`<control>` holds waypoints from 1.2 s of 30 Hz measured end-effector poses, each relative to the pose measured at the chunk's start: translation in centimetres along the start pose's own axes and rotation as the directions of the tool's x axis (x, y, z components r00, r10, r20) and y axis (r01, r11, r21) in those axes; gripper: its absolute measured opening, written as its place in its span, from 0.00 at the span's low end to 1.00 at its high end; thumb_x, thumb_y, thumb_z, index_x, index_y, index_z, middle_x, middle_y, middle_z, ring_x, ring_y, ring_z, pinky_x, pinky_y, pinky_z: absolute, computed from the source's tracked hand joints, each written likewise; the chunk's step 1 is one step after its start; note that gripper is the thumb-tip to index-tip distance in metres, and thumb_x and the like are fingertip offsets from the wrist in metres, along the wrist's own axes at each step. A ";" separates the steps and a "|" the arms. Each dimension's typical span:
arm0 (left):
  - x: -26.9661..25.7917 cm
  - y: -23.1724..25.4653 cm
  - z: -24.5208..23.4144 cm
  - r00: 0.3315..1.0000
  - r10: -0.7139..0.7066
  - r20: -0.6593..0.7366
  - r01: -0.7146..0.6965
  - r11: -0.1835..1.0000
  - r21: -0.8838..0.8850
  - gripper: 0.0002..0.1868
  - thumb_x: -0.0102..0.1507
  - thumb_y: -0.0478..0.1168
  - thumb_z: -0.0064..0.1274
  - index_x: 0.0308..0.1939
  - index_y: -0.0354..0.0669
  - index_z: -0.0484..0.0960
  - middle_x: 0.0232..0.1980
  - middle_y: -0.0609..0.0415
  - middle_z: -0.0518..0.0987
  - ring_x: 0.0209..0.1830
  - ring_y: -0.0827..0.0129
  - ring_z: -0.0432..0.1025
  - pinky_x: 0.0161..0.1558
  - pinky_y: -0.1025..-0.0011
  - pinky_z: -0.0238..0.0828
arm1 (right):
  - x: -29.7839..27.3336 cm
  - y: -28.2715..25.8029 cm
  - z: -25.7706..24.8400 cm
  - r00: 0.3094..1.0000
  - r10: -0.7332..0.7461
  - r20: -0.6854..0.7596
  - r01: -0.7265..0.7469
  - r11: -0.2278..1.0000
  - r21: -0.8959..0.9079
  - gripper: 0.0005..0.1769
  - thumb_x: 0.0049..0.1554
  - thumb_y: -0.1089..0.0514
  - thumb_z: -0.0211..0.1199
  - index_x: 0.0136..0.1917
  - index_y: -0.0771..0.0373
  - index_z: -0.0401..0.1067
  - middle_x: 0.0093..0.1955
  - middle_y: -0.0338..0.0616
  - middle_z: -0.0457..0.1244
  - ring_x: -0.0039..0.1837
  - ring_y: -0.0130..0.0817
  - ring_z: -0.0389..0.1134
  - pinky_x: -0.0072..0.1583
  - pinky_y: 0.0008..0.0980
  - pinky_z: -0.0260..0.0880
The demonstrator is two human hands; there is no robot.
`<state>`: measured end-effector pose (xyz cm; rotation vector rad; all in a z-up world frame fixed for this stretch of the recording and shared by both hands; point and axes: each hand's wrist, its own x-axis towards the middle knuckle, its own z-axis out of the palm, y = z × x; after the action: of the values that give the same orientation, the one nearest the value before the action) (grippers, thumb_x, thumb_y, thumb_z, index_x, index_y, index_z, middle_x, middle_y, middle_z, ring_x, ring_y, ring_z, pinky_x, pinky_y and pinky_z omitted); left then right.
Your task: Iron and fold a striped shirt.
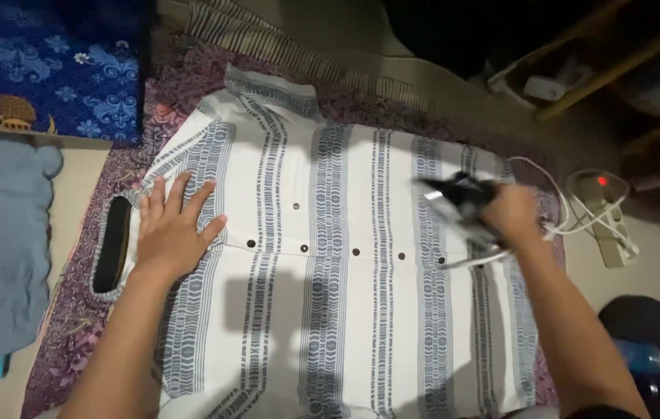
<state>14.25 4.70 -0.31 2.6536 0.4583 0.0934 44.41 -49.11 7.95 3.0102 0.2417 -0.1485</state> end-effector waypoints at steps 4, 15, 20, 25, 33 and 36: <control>-0.5 -0.5 0.2 0.999 -0.041 -0.003 0.041 0.999 -0.022 0.37 0.62 0.67 0.45 0.74 0.69 0.64 0.82 0.53 0.51 0.83 0.46 0.35 0.76 0.45 0.27 | 8.3 9.5 3.1 0.934 0.241 -0.265 -0.254 0.967 -0.013 0.28 0.48 0.45 0.78 0.50 0.72 0.81 0.50 0.64 0.71 0.50 0.57 0.74 0.52 0.50 0.75; -0.4 -0.3 -0.2 1.000 0.004 -0.002 -0.004 1.000 -0.002 0.37 0.63 0.67 0.45 0.75 0.67 0.64 0.83 0.52 0.49 0.83 0.43 0.36 0.76 0.43 0.27 | 3.8 5.6 2.1 0.927 -0.341 -0.155 0.336 0.940 -0.053 0.24 0.44 0.52 0.73 0.55 0.54 0.83 0.47 0.57 0.71 0.47 0.54 0.74 0.55 0.46 0.75; -0.6 -0.4 -0.2 1.000 -0.003 0.022 0.003 1.000 -0.005 0.38 0.62 0.68 0.44 0.75 0.67 0.64 0.83 0.53 0.49 0.83 0.42 0.35 0.76 0.42 0.26 | 11.0 10.6 3.7 0.959 0.053 -0.278 -0.121 0.965 -0.234 0.19 0.52 0.48 0.73 0.45 0.68 0.82 0.48 0.62 0.71 0.49 0.57 0.74 0.51 0.49 0.75; 0.1 -0.9 0.0 0.999 0.017 0.037 -0.017 1.000 0.004 0.38 0.62 0.69 0.42 0.75 0.67 0.63 0.83 0.50 0.47 0.82 0.40 0.34 0.75 0.40 0.23 | 2.0 -2.4 -5.1 0.980 -0.062 0.187 0.055 0.998 0.038 0.28 0.39 0.46 0.79 0.52 0.57 0.81 0.48 0.55 0.72 0.49 0.53 0.75 0.55 0.47 0.74; -0.2 -0.8 -0.2 0.998 0.034 0.055 -0.032 0.999 -0.023 0.40 0.63 0.70 0.41 0.76 0.65 0.62 0.84 0.48 0.47 0.82 0.37 0.34 0.74 0.37 0.24 | -2.4 2.4 -0.2 0.929 -0.369 -0.002 0.369 0.929 -0.009 0.26 0.43 0.58 0.72 0.58 0.51 0.81 0.51 0.52 0.72 0.49 0.50 0.74 0.55 0.45 0.74; -0.2 -1.2 0.1 0.999 0.034 0.035 -0.032 0.998 -0.049 0.40 0.63 0.70 0.40 0.76 0.65 0.62 0.84 0.47 0.48 0.82 0.35 0.34 0.74 0.35 0.24 | -2.8 3.5 -3.5 0.899 -0.391 -0.198 0.327 0.899 -0.293 0.28 0.40 0.57 0.73 0.57 0.58 0.77 0.51 0.54 0.69 0.51 0.53 0.72 0.51 0.47 0.72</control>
<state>13.74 5.60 -0.88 2.6110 0.3957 0.0667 42.51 -52.52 12.07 2.6909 0.7851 0.2220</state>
